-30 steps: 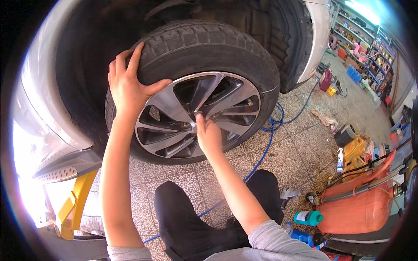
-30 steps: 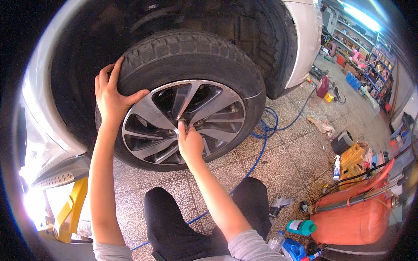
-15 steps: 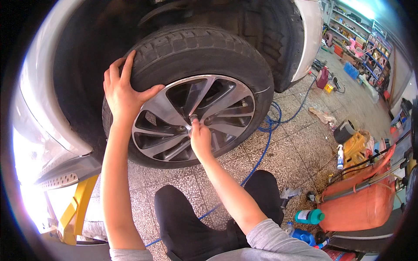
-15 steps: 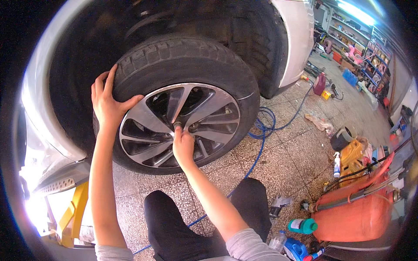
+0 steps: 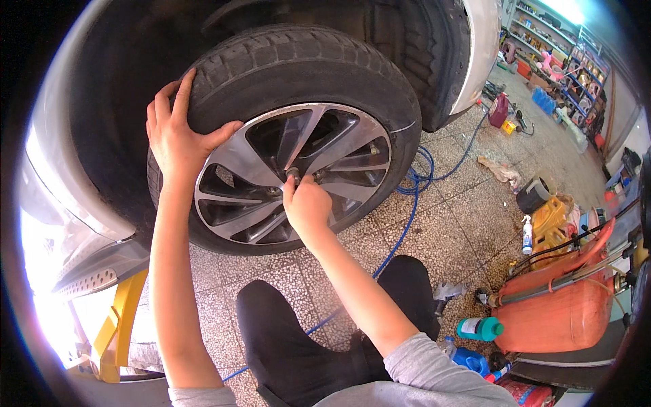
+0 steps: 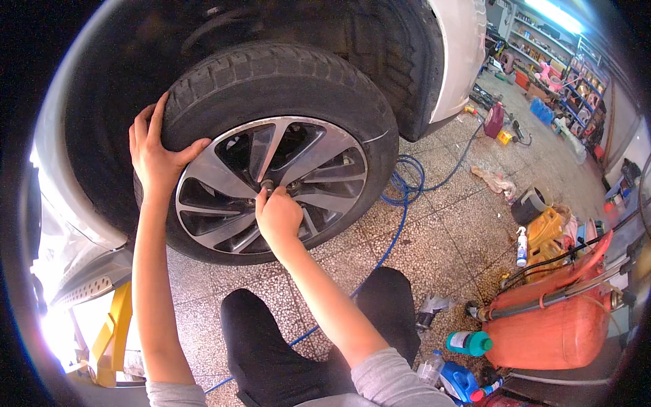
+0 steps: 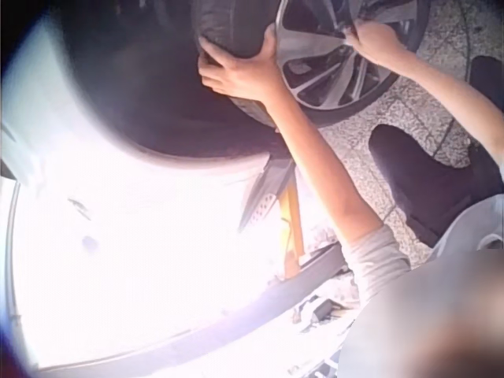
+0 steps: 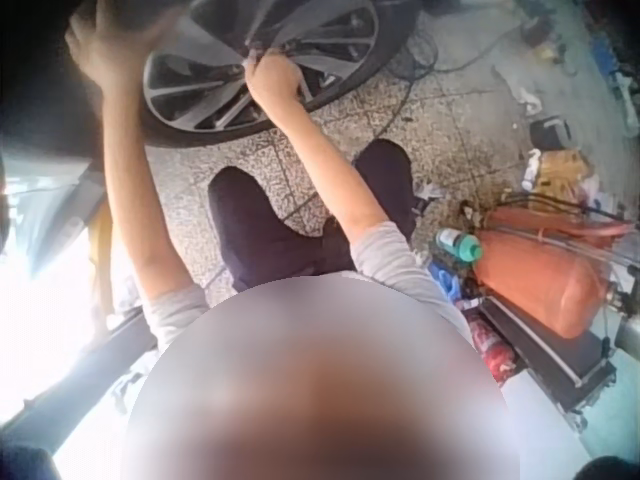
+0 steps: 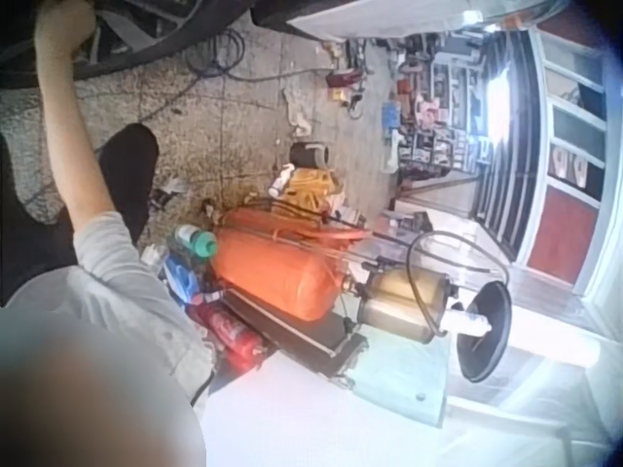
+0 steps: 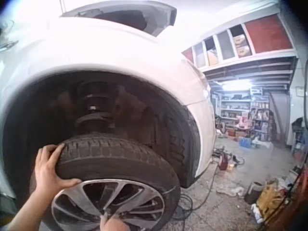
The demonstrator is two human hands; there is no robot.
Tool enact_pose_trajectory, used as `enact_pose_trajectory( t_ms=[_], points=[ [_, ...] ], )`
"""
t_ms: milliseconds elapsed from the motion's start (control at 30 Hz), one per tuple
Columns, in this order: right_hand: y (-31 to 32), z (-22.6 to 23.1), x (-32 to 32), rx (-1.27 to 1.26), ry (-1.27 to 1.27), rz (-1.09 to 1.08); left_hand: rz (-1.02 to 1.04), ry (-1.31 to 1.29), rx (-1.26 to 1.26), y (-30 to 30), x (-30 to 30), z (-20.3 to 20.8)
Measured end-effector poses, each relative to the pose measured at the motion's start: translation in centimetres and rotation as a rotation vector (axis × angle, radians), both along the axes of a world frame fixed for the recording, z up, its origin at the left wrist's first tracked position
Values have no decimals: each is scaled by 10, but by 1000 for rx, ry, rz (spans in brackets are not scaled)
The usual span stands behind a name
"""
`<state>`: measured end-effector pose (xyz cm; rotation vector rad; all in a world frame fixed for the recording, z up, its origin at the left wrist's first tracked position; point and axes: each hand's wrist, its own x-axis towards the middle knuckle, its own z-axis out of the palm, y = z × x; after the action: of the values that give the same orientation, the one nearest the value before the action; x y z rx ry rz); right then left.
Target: The person mounts a tire onto a car wheel hub, hand-tightens the lug nuts, and then uses an impact wrench to fully tighten them.
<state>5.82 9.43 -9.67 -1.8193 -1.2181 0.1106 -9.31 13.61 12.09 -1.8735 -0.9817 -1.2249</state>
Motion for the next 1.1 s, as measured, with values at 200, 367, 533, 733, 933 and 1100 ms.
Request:
enact_pose_trajectory(
  t_ms=[200,367,533,733,933,1100],
  points=[
    [21,-14,-2,106,1191,370,0,-6,-13,-1,0,1],
    [12,-19,-1,24,1558,438,6,-2,-34,-2,0,0],
    [10,-15,-6,295,632,217,37,-6,-36,-3,1,-2],
    [5,-14,-6,138,1470,391,49,-6,-30,-5,3,-3],
    [4,-2,-4,187,1310,385,55,-3,-38,-4,2,-5],
    [-8,5,-10,-18,250,56,74,4,-75,-1,-3,-6]
  ],
)
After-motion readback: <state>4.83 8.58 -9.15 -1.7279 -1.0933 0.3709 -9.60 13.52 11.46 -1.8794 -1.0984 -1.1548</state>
